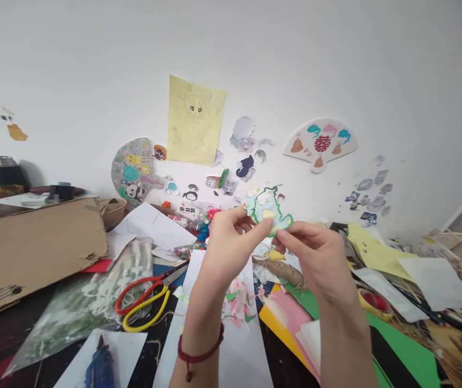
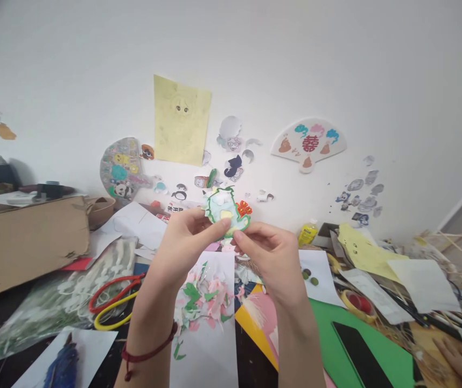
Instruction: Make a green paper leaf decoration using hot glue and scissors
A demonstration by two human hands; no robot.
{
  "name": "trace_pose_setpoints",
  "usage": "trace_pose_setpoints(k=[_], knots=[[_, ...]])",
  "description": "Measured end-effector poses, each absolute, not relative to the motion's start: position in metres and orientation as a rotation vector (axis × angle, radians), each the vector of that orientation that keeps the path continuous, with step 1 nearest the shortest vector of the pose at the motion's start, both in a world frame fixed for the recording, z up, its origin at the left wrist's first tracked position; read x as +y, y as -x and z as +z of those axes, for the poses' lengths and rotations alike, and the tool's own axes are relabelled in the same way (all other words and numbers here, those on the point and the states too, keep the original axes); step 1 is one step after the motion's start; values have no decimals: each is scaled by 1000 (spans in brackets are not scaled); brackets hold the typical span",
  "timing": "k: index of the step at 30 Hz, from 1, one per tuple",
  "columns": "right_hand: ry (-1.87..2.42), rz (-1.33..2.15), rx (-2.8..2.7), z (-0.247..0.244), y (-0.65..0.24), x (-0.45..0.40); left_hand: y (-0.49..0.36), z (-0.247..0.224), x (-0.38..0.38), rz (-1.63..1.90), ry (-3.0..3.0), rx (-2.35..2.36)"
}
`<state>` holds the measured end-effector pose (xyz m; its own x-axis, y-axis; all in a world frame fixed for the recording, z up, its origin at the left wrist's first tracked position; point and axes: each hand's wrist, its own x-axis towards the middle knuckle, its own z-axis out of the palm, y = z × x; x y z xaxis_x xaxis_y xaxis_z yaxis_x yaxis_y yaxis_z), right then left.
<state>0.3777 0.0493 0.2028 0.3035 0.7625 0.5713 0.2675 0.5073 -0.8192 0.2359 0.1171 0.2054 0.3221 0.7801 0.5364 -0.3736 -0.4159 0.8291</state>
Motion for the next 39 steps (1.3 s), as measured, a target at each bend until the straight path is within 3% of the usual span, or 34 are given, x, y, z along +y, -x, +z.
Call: trace_pose_setpoints(k=[23,32,39], knots=[[1042,367,-1422,201,-386,51,-232,208,117,1365,-1567,472],[840,-420,-1614,201,-396,54,-229,206,123,1037,-1534,354],[794,-559,-1777,205,-392,43,-230,202,119,916,-1483,294]])
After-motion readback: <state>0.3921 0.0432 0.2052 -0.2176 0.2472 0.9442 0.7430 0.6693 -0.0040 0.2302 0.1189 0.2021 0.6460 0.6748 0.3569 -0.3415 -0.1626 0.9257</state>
